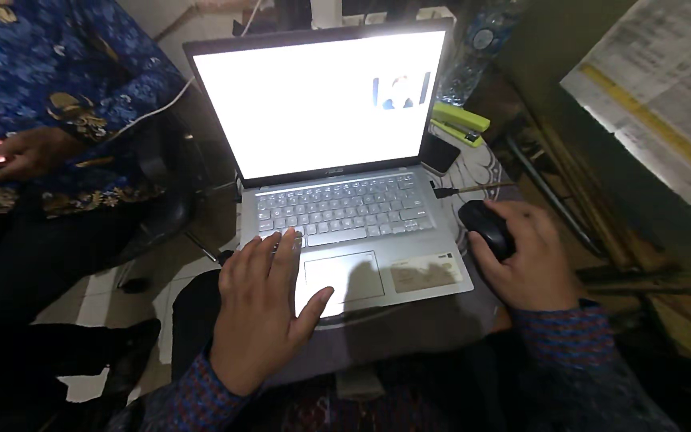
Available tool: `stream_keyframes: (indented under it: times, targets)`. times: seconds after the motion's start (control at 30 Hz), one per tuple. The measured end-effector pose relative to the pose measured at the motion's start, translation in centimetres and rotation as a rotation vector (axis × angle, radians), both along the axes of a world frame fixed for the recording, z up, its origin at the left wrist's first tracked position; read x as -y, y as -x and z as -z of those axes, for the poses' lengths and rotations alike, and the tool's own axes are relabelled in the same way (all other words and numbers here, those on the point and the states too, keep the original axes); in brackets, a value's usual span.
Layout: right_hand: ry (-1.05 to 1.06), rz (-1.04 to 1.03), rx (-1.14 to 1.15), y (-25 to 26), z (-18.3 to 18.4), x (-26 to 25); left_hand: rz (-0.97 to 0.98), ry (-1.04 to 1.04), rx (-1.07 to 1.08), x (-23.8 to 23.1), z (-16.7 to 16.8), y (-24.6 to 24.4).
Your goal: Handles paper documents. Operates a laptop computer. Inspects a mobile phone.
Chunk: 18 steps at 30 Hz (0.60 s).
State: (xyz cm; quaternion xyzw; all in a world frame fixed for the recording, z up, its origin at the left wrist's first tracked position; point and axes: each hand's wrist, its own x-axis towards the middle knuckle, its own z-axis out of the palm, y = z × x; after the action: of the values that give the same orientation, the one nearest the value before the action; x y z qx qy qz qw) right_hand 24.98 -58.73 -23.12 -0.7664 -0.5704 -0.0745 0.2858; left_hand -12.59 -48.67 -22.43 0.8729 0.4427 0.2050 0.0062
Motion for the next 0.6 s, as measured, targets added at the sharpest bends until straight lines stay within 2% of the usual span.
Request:
stream_keyframes:
  times: [0.6]
  targets:
    - [0.024,0.001,0.021,-0.19,0.37,-0.19,-0.008,0.01,0.01,-0.09,-0.01,0.11]
